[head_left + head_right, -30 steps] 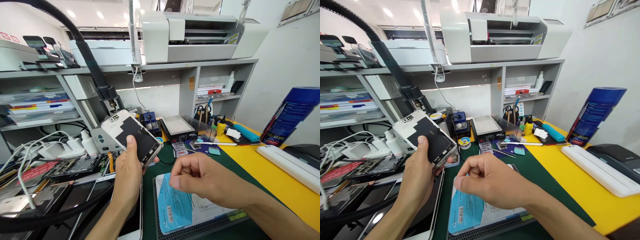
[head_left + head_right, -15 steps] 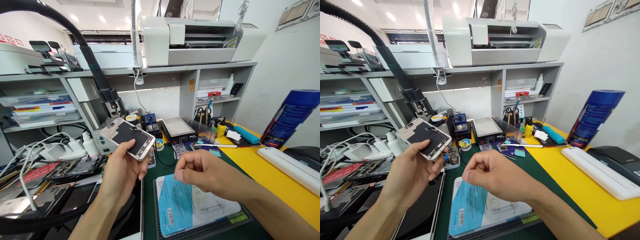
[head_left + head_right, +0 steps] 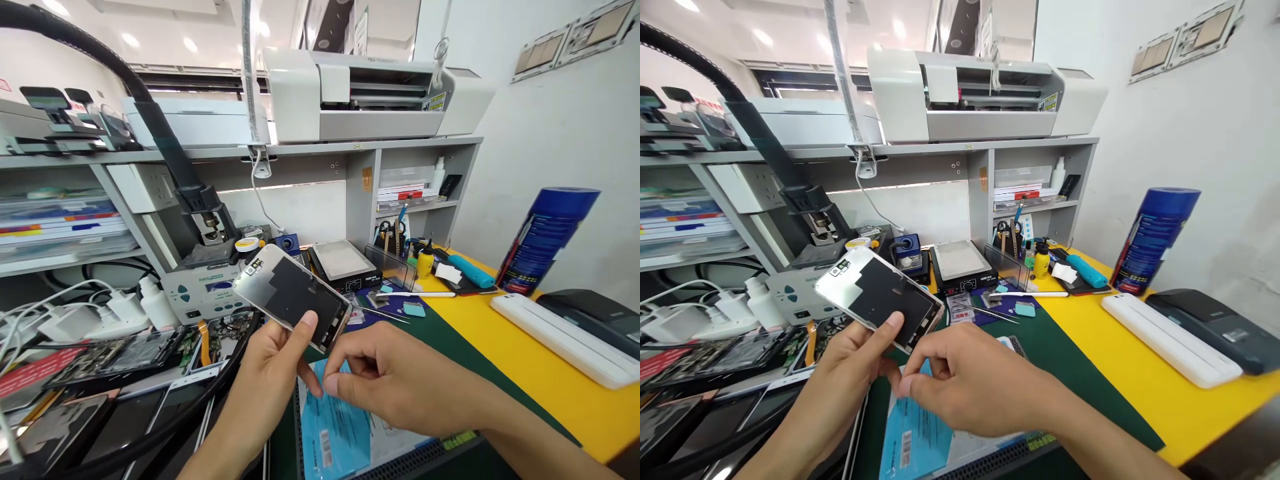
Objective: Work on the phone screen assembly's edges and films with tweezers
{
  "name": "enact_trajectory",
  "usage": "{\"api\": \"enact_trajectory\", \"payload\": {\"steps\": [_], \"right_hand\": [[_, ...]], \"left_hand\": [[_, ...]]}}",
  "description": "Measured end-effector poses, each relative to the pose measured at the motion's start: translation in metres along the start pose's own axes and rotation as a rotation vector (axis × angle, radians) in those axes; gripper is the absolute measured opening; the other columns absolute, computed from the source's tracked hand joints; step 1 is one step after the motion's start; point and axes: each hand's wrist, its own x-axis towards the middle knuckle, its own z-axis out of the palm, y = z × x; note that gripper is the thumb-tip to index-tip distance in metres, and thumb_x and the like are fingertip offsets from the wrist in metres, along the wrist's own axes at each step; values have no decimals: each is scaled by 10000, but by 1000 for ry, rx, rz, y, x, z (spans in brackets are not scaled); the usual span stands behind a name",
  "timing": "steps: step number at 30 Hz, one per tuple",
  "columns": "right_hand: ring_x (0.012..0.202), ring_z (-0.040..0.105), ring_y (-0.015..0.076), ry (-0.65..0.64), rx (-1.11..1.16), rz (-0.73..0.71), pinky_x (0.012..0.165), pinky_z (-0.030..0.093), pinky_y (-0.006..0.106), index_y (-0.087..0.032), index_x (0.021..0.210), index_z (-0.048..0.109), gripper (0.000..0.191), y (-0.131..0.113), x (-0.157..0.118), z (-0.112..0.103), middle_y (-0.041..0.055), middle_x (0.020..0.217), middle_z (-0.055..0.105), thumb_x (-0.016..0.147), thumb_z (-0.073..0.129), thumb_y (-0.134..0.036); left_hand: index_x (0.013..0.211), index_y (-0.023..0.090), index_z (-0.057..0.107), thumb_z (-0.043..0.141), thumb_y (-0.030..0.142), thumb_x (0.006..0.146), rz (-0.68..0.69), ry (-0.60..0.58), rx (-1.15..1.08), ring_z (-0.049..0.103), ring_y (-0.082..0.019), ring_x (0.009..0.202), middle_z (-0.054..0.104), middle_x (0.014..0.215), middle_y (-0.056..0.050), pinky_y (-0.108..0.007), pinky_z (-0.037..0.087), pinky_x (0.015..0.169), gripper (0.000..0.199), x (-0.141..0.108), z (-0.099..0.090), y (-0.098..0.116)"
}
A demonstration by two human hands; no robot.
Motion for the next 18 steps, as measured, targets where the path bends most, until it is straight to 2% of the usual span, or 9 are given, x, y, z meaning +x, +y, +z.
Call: {"api": "enact_trajectory", "payload": {"steps": [5, 7, 9, 11, 14, 18], "right_hand": [[507, 313, 76, 101, 67, 36, 442, 246, 213, -193, 815, 660, 201, 5, 1, -5, -72, 571, 352, 918, 542, -319], [508, 312, 73, 102, 126, 54, 446, 249, 209, -179, 823, 652, 197, 6, 1, -7, -73, 570, 358, 920, 546, -313], [503, 320, 67, 91, 186, 66, 443, 251, 198, -165, 829, 654, 191, 7, 1, -10, -74, 563, 368, 910, 573, -318], [470, 313, 55, 78, 252, 82, 420, 247, 183, -159, 839, 659, 205, 6, 0, -11, -80, 541, 370, 903, 590, -341], [400, 335, 46, 60, 339, 118, 373, 284, 159, -164, 846, 652, 250, 7, 0, -12, -89, 495, 389, 894, 602, -404], [353, 393, 50, 51, 394, 132, 354, 326, 149, -171, 822, 641, 249, 9, 1, -12, -92, 450, 437, 852, 656, -418]], "left_hand": [[824, 212, 548, 466, 554, 892, -58, -121, 59, 498, -125, 342, 649, 573, 17, -243, 364, 365, 358, -1, -3, -3], [788, 212, 541, 443, 564, 898, -70, -127, 81, 411, -107, 316, 571, 427, 29, -217, 293, 352, 382, -1, -3, -2], [715, 211, 524, 470, 557, 891, -66, -89, 73, 302, -76, 305, 434, 334, 67, -202, 224, 356, 392, -1, -1, 1], [666, 207, 512, 547, 527, 863, -62, -34, 14, 207, -46, 322, 327, 337, 100, -197, 163, 364, 378, -1, 1, 5], [629, 205, 534, 652, 486, 800, -89, 11, -106, 144, -38, 357, 268, 390, 106, -205, 97, 358, 349, -1, 4, 9], [614, 207, 588, 711, 470, 741, -117, 33, -183, 114, -42, 364, 240, 389, 102, -212, 72, 339, 317, -1, 3, 10]]}}
